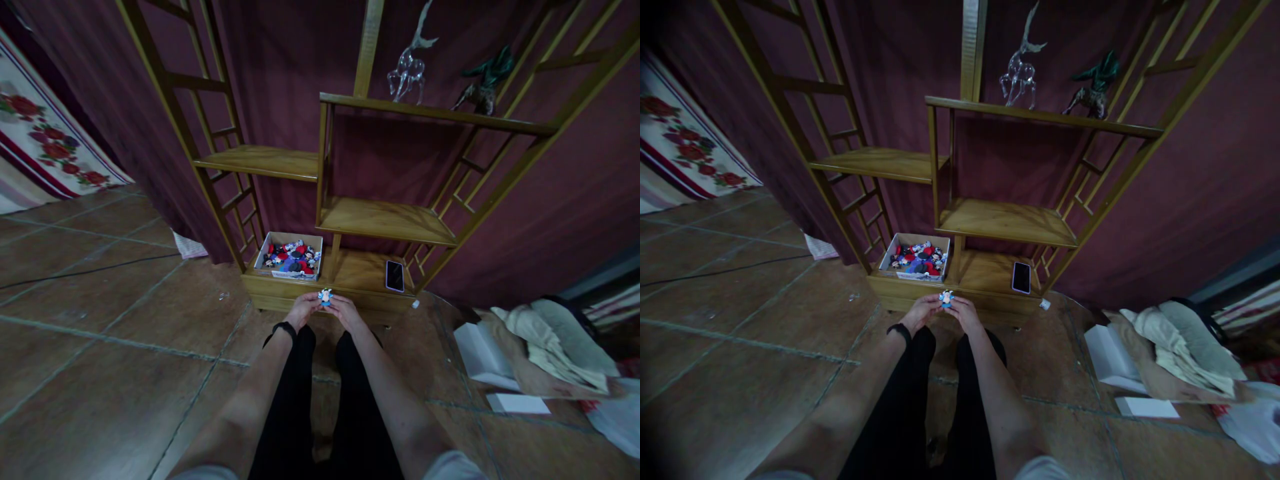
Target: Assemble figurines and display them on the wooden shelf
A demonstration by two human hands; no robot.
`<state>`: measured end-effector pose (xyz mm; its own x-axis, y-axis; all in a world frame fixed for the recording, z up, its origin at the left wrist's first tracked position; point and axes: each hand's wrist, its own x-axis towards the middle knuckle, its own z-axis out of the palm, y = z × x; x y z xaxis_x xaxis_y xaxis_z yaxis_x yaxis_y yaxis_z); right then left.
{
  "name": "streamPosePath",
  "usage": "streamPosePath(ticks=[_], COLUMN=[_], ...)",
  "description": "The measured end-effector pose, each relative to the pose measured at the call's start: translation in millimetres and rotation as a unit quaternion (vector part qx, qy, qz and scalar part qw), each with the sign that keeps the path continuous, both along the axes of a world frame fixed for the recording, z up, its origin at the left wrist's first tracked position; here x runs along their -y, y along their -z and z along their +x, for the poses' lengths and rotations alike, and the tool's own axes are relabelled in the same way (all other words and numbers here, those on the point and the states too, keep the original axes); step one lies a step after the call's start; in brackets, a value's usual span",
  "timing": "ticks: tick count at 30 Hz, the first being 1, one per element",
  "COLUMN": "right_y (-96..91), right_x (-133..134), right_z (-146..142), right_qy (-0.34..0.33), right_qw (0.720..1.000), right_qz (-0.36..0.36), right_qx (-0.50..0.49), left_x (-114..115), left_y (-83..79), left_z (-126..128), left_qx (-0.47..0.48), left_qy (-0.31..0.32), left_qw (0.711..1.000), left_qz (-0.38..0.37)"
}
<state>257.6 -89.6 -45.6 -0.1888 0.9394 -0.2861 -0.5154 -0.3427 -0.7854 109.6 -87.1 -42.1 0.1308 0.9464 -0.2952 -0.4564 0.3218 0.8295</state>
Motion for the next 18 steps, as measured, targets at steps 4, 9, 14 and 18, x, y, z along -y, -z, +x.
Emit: streamPosePath(ticks=[4,9,14,18], right_y=[0.4,-0.1,-4.3,-8.6], right_x=[0.3,-0.9,-0.5,1.8], right_z=[-0.1,-0.3,-0.8,-1.1], right_qy=[0.001,0.003,0.005,-0.011], right_qw=[1.0,1.0,1.0,1.0], right_qz=[-0.002,-0.007,-0.012,-0.014], right_qx=[0.0,0.004,0.003,0.009], left_x=[1.2,2.1,2.4,2.9], left_y=[-1.0,-3.9,-9.0,-9.8], left_z=[0.8,2.0,1.8,1.5], left_qx=[-0.004,-0.002,-0.001,-0.014], left_qy=[-0.008,-0.013,0.001,0.002], left_qw=[1.0,1.0,1.0,1.0], left_qz=[-0.005,-0.013,-0.018,-0.006])
